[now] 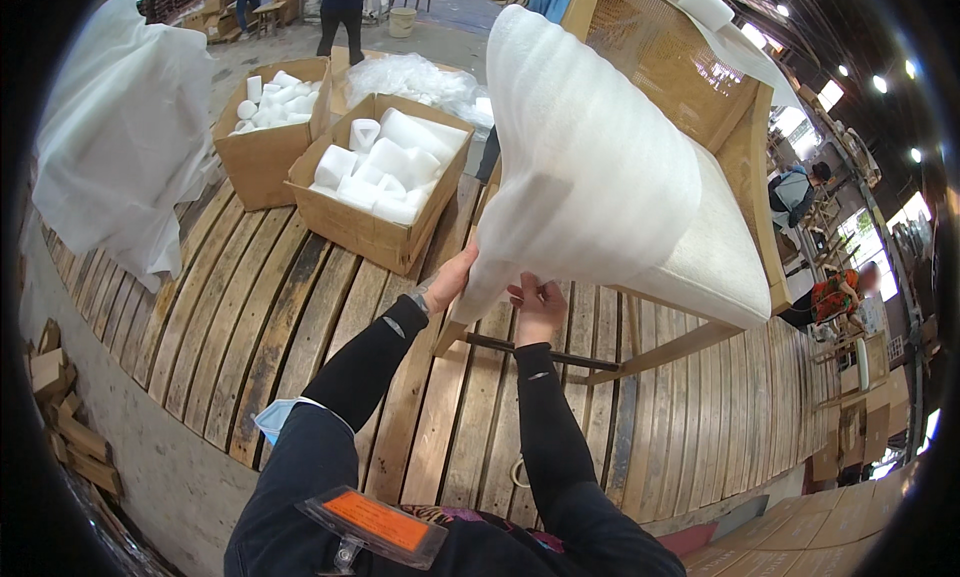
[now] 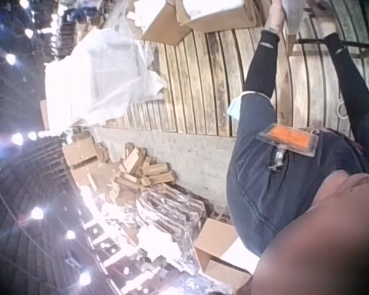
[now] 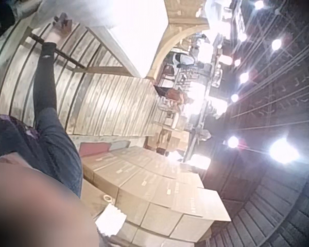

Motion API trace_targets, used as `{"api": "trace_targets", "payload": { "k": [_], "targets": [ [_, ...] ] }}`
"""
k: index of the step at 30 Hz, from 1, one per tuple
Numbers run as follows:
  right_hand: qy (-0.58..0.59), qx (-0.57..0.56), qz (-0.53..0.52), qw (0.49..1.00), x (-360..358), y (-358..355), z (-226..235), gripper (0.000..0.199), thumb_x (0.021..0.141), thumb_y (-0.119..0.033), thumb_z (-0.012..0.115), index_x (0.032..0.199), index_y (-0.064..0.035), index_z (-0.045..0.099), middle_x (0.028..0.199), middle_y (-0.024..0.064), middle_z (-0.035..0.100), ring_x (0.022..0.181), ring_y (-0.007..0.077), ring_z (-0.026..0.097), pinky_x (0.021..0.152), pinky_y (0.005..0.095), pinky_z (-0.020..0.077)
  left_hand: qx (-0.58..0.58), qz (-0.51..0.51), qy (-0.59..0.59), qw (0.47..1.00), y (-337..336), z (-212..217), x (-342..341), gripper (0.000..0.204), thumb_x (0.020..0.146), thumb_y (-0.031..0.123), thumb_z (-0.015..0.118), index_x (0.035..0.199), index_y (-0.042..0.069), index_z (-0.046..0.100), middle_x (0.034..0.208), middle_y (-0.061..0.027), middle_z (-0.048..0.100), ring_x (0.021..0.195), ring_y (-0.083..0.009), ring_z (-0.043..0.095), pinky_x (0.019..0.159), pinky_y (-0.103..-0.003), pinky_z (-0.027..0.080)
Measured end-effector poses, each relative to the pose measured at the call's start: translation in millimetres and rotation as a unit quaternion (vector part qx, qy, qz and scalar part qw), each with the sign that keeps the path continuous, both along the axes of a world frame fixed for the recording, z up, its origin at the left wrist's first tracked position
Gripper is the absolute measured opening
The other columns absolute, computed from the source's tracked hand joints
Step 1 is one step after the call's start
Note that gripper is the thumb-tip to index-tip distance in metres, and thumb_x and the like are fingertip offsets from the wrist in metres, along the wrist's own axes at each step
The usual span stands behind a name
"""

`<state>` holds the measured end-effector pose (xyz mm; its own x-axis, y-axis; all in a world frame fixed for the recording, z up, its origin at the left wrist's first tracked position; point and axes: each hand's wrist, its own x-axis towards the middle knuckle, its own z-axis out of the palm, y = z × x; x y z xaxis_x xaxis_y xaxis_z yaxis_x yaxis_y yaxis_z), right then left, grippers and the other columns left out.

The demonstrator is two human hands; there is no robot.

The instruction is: The person wraps a wooden chair with white protective paper and secures it with packing tape. They also place foam padding on the chair's seat and backrest before covering the entire chair with a large sheet of paper.

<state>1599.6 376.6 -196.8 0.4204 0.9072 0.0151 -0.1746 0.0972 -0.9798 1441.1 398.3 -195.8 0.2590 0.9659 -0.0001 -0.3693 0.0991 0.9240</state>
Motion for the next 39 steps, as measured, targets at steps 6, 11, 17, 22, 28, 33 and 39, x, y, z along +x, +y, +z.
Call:
{"api": "trace_targets", "payload": {
  "k": [6,11,17,22,28,33,39],
  "targets": [
    [-0.002,0.071,0.025,0.997,-17.3,32.4,-29.0,0.016,0.090,-0.004,0.069,0.104,0.0024,0.067,0.090,0.0073,0.071,0.079,0.0158,0.068,0.068,0.0289,0.0544,0.052,0.046,0.053,0.996,9.3,-14.7,0.2,0.067,0.105,0.054,0.032,0.138,-0.001,0.051,0.128,-0.0105,0.061,0.117,-0.0170,0.055,0.102,-0.032,0.041],
    [-0.099,0.149,0.030,0.983,-23.1,46.1,-47.4,0.030,0.094,-0.013,0.066,0.120,0.0013,0.062,0.117,0.0110,0.066,0.107,0.0217,0.062,0.094,0.0356,0.0492,0.020,0.217,0.015,0.976,-5.4,-15.2,21.1,0.051,0.106,0.044,0.045,0.107,-0.002,0.067,0.094,-0.0045,0.068,0.088,-0.0150,0.059,0.083,-0.032,0.047],
    [0.035,0.045,0.162,0.985,-9.5,39.5,-42.9,0.044,0.099,-0.028,0.061,0.134,-0.0046,0.051,0.130,0.0068,0.060,0.114,0.0194,0.061,0.095,0.0357,0.0506,0.115,0.355,0.249,0.894,-23.2,-1.2,22.3,0.052,0.102,0.044,0.052,0.099,-0.006,0.067,0.096,-0.0129,0.065,0.090,-0.0295,0.056,0.083,-0.043,0.043],
    [0.171,0.054,0.209,0.961,-13.7,20.2,-31.9,0.051,0.103,-0.037,0.052,0.141,-0.0041,0.045,0.140,0.0067,0.052,0.127,0.0211,0.051,0.105,0.0380,0.0431,0.142,0.455,0.327,0.816,-33.1,7.0,30.7,0.051,0.099,0.044,0.055,0.108,-0.005,0.065,0.119,-0.0174,0.058,0.112,-0.0355,0.049,0.095,-0.048,0.037],
    [0.186,0.039,0.237,0.953,-16.8,15.4,-26.4,0.052,0.104,-0.040,0.051,0.143,-0.0067,0.043,0.140,0.0059,0.052,0.128,0.0200,0.050,0.106,0.0383,0.0433,-0.127,0.194,-0.054,0.971,-20.6,0.6,16.9,0.064,0.103,0.056,0.044,0.118,-0.002,0.064,0.120,-0.0104,0.065,0.116,-0.0210,0.056,0.102,-0.035,0.041],
    [0.165,0.042,0.227,0.959,-12.1,16.1,-23.0,0.046,0.104,-0.036,0.051,0.139,-0.0064,0.047,0.136,0.0060,0.055,0.123,0.0207,0.054,0.104,0.0380,0.0451,-0.003,0.009,0.025,1.000,-28.3,-7.8,-16.4,0.062,0.103,0.054,0.046,0.125,-0.002,0.061,0.119,-0.0062,0.066,0.110,-0.0168,0.062,0.098,-0.033,0.047],
    [0.112,0.144,0.209,0.961,7.1,-14.7,25.6,0.043,0.102,-0.028,0.055,0.137,-0.0041,0.048,0.137,0.0071,0.054,0.124,0.0207,0.053,0.106,0.0394,0.0425,0.202,0.103,0.270,0.936,-63.5,-6.3,9.6,0.078,0.091,0.031,0.072,0.151,0.003,0.030,0.141,-0.0170,0.051,0.130,-0.0292,0.051,0.109,-0.039,0.039]
  ]
}}
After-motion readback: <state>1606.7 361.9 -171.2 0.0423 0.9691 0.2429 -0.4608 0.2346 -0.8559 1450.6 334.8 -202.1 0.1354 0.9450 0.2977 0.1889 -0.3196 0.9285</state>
